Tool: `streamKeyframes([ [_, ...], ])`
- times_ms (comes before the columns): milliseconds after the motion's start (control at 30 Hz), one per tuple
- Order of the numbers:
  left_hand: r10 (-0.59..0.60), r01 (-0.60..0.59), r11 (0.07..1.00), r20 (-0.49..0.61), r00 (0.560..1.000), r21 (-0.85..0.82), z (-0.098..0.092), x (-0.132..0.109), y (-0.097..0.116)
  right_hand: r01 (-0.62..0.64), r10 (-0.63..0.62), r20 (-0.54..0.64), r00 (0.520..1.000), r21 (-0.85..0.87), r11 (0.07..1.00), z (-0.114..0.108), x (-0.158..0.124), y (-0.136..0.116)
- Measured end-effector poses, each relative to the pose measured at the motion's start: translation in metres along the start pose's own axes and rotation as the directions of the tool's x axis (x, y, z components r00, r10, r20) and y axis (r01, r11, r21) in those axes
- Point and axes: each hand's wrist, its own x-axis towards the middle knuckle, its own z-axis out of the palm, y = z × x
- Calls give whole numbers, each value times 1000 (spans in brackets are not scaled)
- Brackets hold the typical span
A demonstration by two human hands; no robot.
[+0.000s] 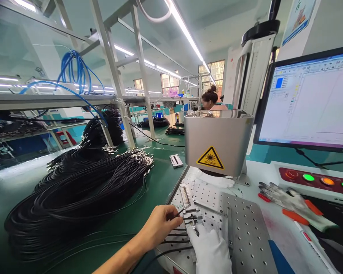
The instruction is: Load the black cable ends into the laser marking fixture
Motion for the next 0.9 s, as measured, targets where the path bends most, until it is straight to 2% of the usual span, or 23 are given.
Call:
streamKeyframes([
  [67,5,-1,987,-25,1000,158,-1,-1,3,8,-7,11,1000,-67,998,-3,-1,-2],
  [167,16,19,918,-85,996,395,-1,-1,5,33,-32,8,999,-135,990,-2,-3,-4],
  [233,10,42,852,-97,995,523,-1,-2,7,29,-29,1,1000,-111,993,1,-4,-3],
  [333,-48,62,777,-39,998,626,-2,-3,13,28,-30,-36,999,-37,999,9,-7,2],
  [500,-111,51,747,49,993,663,-2,-6,23,45,-47,-63,997,-25,999,6,-13,5],
  [667,-127,49,750,71,989,660,3,-7,19,81,-85,-64,994,-64,995,-3,-16,4],
  [900,-168,83,758,71,983,647,0,-6,17,93,-94,-65,993,-4,996,-8,-9,7],
])
